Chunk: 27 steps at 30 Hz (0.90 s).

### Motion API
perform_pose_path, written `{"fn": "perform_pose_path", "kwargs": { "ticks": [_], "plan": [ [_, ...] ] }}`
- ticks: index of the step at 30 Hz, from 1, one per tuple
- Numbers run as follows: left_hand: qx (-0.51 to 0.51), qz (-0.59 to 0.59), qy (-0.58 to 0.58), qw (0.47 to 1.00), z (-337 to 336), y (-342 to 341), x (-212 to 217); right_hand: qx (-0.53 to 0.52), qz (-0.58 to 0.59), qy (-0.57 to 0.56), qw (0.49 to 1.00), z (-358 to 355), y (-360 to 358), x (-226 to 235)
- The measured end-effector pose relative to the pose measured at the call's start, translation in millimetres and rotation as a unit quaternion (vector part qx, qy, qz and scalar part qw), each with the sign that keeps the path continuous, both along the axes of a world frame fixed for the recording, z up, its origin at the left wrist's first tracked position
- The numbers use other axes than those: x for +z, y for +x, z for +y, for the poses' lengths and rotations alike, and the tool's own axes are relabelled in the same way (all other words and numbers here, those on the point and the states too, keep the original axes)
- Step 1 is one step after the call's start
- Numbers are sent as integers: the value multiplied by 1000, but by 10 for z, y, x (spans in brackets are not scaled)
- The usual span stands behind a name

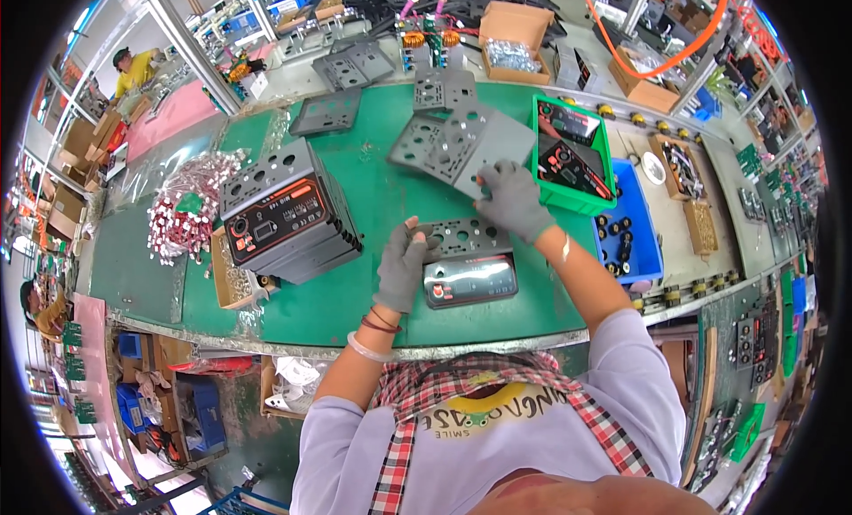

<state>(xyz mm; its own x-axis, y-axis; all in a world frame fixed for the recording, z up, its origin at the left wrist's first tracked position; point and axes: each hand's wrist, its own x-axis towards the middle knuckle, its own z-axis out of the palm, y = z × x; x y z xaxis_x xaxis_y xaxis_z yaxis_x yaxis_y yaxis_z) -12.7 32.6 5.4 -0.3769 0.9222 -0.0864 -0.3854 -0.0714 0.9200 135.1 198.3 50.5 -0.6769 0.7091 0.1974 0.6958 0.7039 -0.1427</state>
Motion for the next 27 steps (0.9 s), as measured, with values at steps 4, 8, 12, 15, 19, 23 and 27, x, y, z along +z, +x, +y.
{"fn": "perform_pose_path", "kwargs": {
  "ticks": [4, 8, 12, 15, 19, 23, 27],
  "plan": [
    [102, 468, -36, 877, 179, -189, -37, 69, -1, 130, 989, 4, 100, -34],
    [205, 771, -18, 603, 611, -463, -178, 101, -55, 87, 990, -41, 173, 83],
    [93, 789, -51, 605, 780, -609, -404, 111, -89, 78, 987, -35, 211, 172],
    [-3, 753, -173, 634, 792, -580, -434, 97, -108, 17, 989, 8, 236, 108],
    [2, 769, -175, 614, 774, -582, -458, 95, -132, 9, 987, -23, 193, 145],
    [34, 780, -115, 615, 767, -617, -512, 129, -103, 27, 986, 157, 198, 204],
    [7, 733, -104, 672, 761, -599, -527, 245, -13, 98, 965, 487, 247, 61]
  ]
}}
